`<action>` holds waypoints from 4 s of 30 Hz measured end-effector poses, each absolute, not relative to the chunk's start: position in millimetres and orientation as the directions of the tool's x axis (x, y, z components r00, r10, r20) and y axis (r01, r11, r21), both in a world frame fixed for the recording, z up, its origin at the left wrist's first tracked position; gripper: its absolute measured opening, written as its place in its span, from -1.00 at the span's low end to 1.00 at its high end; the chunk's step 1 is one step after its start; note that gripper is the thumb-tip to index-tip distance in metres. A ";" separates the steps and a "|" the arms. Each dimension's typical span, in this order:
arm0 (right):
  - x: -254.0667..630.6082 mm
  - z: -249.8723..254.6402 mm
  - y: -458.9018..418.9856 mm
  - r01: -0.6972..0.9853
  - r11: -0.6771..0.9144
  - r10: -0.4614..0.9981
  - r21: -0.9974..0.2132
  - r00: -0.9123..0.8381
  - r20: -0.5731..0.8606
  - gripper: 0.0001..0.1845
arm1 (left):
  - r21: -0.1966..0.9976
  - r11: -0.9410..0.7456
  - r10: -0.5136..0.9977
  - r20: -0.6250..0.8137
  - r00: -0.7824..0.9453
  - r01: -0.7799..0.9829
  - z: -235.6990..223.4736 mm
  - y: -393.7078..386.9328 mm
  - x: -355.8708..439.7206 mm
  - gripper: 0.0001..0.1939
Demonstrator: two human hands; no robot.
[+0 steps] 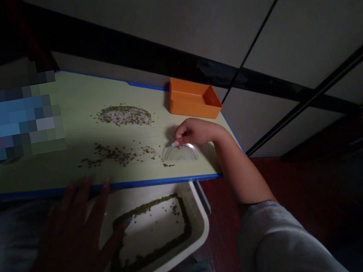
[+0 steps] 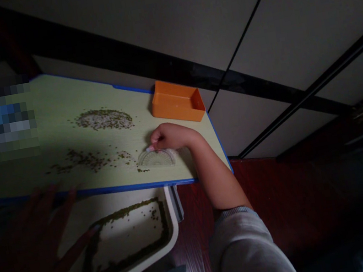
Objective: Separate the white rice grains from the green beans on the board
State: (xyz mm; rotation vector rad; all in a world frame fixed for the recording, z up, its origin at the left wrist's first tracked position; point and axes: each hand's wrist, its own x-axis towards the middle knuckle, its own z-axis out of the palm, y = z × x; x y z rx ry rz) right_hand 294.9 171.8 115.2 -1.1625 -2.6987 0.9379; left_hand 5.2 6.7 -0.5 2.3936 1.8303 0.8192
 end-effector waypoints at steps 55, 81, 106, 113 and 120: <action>296.4 118.3 173.9 0.647 0.508 0.675 -0.568 -0.709 -0.204 -0.63 | 0.317 -0.326 0.900 0.391 0.191 0.891 2.3 6.7 5.2 -0.17; 290.2 115.6 169.7 0.615 0.548 0.633 -0.567 -0.748 -0.200 -0.65 | 0.313 -0.290 0.915 0.366 0.167 0.905 2.0 7.4 6.8 -0.16; 276.1 113.9 162.0 0.566 0.588 0.550 -0.577 -0.804 -0.228 -0.66 | 0.329 -0.304 0.910 0.379 0.170 0.894 4.2 5.4 6.7 -0.17; 273.9 112.9 160.5 0.581 0.556 0.532 -0.595 -0.798 -0.283 -0.67 | 0.273 -0.331 0.896 0.392 0.210 0.903 1.4 8.0 6.3 -0.20; 271.5 112.3 160.2 0.590 0.559 0.526 -0.582 -0.795 -0.301 -0.68 | 0.255 -0.343 0.885 0.409 0.221 0.904 -2.2 9.0 4.1 -0.24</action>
